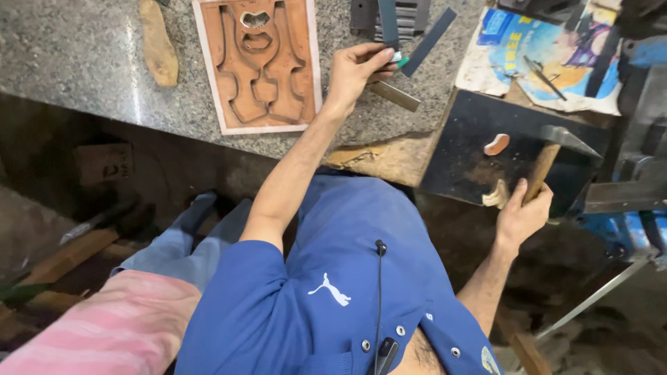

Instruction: The person shapes a small leather shoe component at a workbench, repeatedly filing its edges with a flat file and rotating the piece to work different sides. They occasionally use a benchtop sanding/grinding machine and tap or press the piece with a mallet between filing passes.

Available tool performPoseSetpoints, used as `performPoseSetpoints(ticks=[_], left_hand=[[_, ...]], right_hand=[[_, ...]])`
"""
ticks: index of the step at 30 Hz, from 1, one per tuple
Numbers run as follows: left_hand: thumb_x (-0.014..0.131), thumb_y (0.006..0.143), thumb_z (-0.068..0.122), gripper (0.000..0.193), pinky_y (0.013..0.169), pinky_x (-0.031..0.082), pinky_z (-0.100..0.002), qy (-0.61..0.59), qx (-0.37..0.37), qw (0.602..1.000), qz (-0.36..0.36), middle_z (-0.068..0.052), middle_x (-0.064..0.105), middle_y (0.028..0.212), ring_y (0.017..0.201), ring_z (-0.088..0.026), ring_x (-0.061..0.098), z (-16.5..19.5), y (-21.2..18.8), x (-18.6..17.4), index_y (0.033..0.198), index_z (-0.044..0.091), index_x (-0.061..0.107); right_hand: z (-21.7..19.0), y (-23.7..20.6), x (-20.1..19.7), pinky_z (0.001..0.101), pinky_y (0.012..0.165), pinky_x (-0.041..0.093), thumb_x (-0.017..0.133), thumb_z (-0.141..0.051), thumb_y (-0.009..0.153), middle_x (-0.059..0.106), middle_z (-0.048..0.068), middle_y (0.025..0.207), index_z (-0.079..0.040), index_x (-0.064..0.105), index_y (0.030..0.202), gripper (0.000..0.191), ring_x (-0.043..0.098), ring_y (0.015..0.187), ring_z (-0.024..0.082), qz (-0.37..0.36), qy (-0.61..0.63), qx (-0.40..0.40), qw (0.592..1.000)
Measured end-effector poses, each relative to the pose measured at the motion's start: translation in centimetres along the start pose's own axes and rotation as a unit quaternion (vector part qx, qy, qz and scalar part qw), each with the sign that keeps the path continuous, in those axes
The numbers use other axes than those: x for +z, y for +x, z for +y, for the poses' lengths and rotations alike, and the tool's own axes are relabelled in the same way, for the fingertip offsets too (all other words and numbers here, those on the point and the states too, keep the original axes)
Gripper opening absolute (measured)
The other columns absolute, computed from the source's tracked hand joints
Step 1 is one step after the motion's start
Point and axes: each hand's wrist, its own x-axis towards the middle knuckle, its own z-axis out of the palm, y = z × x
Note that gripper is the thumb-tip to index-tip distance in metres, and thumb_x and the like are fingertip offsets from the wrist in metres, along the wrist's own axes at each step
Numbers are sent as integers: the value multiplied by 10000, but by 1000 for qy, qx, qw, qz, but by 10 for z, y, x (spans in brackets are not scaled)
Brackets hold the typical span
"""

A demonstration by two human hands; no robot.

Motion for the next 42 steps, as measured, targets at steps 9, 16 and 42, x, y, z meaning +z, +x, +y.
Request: performPoseSetpoints(ticks=[9,16,42], left_hand=[[745,959,128,188,672,660,-277,50,-63,996,-49,-116,787,865,791,-156,790,-4,17,-18,981,-59,755],[749,949,108,185,667,661,-277,17,-84,995,-42,-123,787,879,783,-164,792,-18,17,-22,993,-71,750],[717,969,92,156,655,659,-261,22,-100,994,-39,-108,797,834,764,-148,797,-26,14,-19,977,-61,745]], right_hand=[[-187,-72,3,284,511,499,596,-81,1120,602,47,874,-50,305,1546,517,583,599,101,-104,387,81,912],[-236,-66,41,322,714,560,634,-2,1090,711,162,1077,-87,224,1684,727,683,785,194,-71,205,-131,967],[-247,-68,67,373,800,607,662,-9,1081,703,299,1205,-75,282,1679,711,757,925,335,-39,64,-254,964]])
